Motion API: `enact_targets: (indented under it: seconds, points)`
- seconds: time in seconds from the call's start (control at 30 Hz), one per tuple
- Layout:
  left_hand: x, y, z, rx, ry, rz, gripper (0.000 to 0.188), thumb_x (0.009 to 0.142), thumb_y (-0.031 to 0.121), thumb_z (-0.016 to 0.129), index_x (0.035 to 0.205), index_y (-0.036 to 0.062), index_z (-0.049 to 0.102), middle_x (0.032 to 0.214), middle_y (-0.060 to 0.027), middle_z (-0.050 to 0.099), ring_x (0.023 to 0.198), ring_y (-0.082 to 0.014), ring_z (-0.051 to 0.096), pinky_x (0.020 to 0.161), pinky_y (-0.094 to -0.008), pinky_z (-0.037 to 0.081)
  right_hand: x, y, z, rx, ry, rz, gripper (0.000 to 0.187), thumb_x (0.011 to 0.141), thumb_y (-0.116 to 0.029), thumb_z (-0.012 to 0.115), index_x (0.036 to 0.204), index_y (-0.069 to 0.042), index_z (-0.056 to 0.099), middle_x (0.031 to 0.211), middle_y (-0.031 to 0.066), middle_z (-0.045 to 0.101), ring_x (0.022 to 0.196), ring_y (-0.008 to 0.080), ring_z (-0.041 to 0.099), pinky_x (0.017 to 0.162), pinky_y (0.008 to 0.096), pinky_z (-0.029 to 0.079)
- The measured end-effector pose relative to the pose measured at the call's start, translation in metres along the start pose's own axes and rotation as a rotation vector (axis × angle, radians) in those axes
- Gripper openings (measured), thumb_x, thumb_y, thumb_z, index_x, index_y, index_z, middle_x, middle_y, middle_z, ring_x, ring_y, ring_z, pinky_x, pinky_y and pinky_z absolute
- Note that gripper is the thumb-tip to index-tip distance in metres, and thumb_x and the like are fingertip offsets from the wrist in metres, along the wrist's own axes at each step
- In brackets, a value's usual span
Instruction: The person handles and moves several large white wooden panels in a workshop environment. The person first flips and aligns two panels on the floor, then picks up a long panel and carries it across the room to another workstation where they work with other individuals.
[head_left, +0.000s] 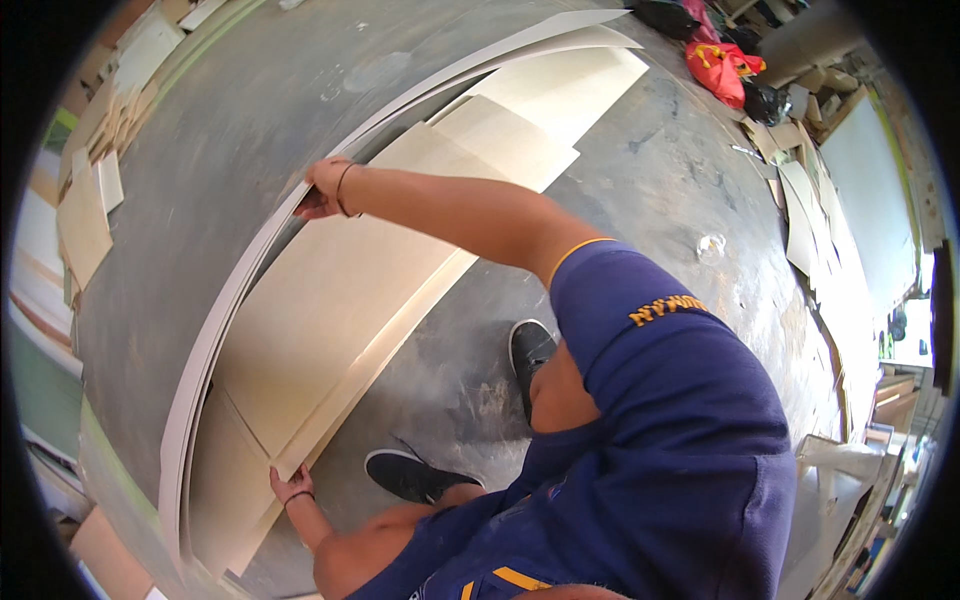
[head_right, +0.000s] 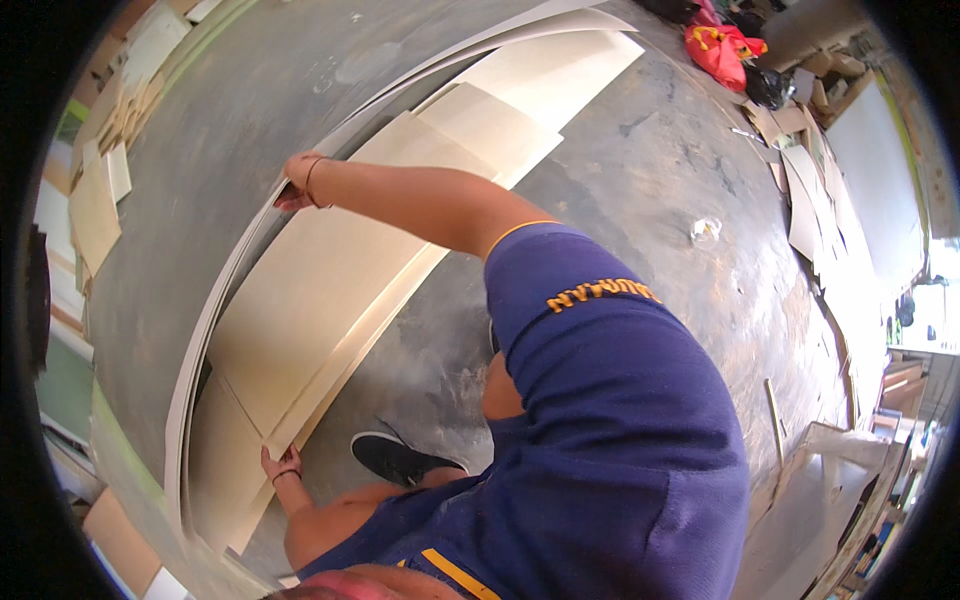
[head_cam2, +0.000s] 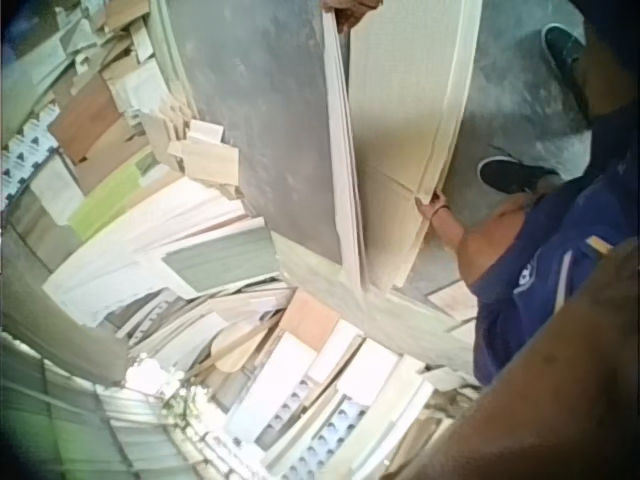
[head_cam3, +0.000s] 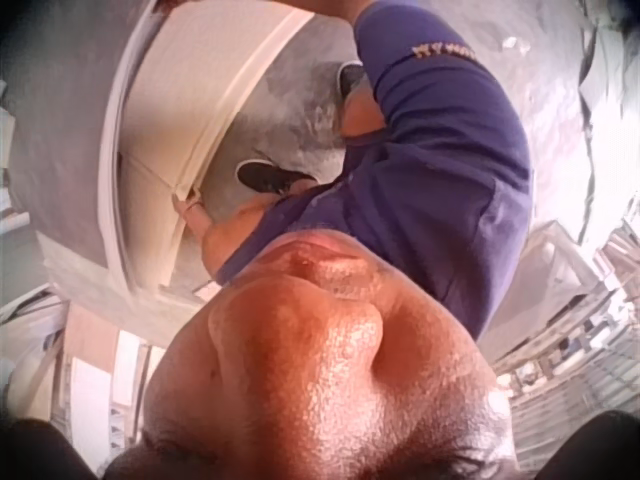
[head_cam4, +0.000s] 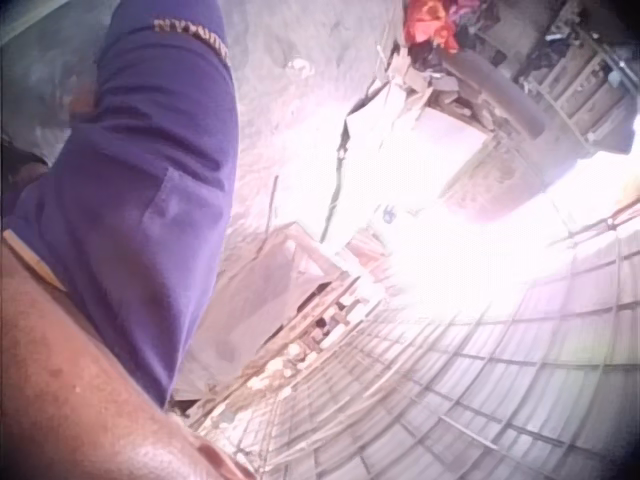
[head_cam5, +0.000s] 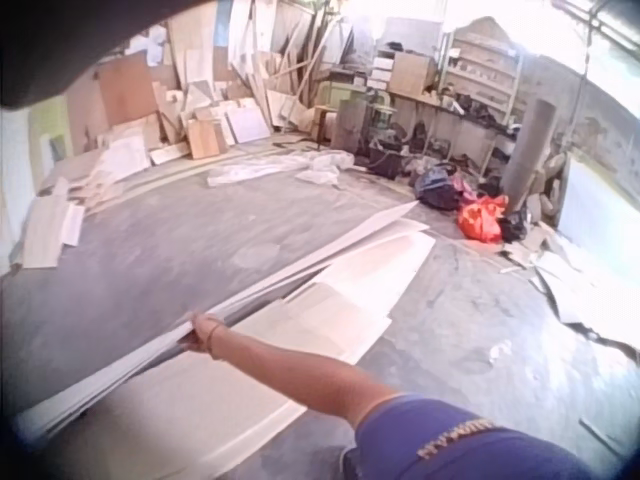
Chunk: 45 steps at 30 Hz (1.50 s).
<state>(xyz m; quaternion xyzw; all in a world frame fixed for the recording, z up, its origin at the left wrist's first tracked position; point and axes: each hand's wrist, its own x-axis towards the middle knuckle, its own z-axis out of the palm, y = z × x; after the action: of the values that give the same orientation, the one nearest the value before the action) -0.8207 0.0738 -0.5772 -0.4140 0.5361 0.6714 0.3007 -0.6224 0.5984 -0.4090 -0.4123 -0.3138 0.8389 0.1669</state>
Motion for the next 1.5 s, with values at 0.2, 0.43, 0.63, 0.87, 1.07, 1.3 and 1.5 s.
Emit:
enact_targets:
  seconds: [0.2, 0.43, 0.63, 0.87, 1.07, 1.3, 1.5]
  points:
    - [0.005, -0.023, -0.001, 0.037, -0.012, 0.040, 0.049, 0.077, 0.040, 0.061, 0.112, 0.0072, 0.052, 0.113, -0.0104, 0.053, 0.105, -0.0253, 0.049, 0.088, -0.0377, 0.044, 0.003, 0.004, -0.007, -0.033, 0.014, -0.006, 0.022, 0.086, -0.013, 0.037, 0.097, 0.001, 0.050, 0.086, 0.0197, 0.062, 0.073, 0.0307, 0.064, 0.059, 0.0388, 0.054]
    - [0.003, -0.019, 0.001, 0.000, 0.037, 0.013, 0.044, 0.078, 0.037, 0.060, 0.111, 0.0086, 0.051, 0.108, -0.0104, 0.055, 0.102, -0.0275, 0.051, 0.088, -0.0437, 0.043, 0.000, 0.000, 0.000, -0.048, 0.012, -0.026, 0.022, 0.087, -0.012, 0.040, 0.102, 0.004, 0.043, 0.094, 0.0202, 0.058, 0.084, 0.0327, 0.063, 0.068, 0.0387, 0.054]
    - [-0.022, -0.029, 0.017, -0.074, 0.020, -0.005, 0.040, 0.081, 0.027, 0.059, 0.110, 0.0035, 0.044, 0.104, -0.0109, 0.049, 0.098, -0.0247, 0.049, 0.089, -0.0438, 0.044, -0.009, -0.002, -0.004, -0.067, 0.003, -0.038, 0.019, 0.087, -0.010, 0.039, 0.098, 0.004, 0.042, 0.093, 0.0221, 0.058, 0.085, 0.0322, 0.062, 0.069, 0.0397, 0.054]
    - [-0.031, -0.032, 0.013, 0.028, 0.052, 0.024, 0.033, 0.082, 0.027, 0.058, 0.103, 0.0041, 0.048, 0.095, -0.0097, 0.051, 0.091, -0.0223, 0.051, 0.087, -0.0416, 0.045, -0.011, -0.002, -0.007, -0.111, -0.002, -0.026, 0.016, 0.088, -0.010, 0.038, 0.092, 0.004, 0.043, 0.092, 0.0218, 0.059, 0.087, 0.0289, 0.061, 0.072, 0.0338, 0.054]
    - [-0.024, -0.039, 0.004, 0.096, 0.031, 0.066, 0.030, 0.081, 0.027, 0.060, 0.099, 0.0047, 0.051, 0.082, -0.0090, 0.054, 0.080, -0.0228, 0.054, 0.081, -0.0395, 0.047, -0.009, -0.002, -0.007, -0.130, -0.010, -0.025, 0.017, 0.087, -0.009, 0.038, 0.095, 0.006, 0.043, 0.092, 0.0215, 0.059, 0.085, 0.0284, 0.061, 0.069, 0.0321, 0.055]
    - [-0.016, -0.043, -0.011, 0.367, 0.063, 0.152, 0.029, 0.081, 0.029, 0.060, 0.093, 0.0037, 0.053, 0.073, -0.0088, 0.054, 0.062, -0.0201, 0.057, 0.061, -0.0348, 0.052, -0.002, -0.004, -0.011, -0.140, -0.032, -0.010, 0.018, 0.087, -0.010, 0.041, 0.095, 0.005, 0.044, 0.091, 0.0213, 0.060, 0.085, 0.0290, 0.061, 0.067, 0.0316, 0.055]
    - [-0.063, -0.017, 0.023, 1.268, 0.158, 0.223, 0.033, 0.080, 0.036, 0.059, 0.089, 0.0036, 0.057, 0.069, -0.0100, 0.058, 0.065, -0.0257, 0.060, 0.066, -0.0380, 0.051, 0.015, -0.009, -0.033, -0.163, -0.048, 0.015, 0.017, 0.086, -0.010, 0.043, 0.094, 0.004, 0.047, 0.093, 0.0200, 0.060, 0.086, 0.0281, 0.061, 0.067, 0.0311, 0.055]
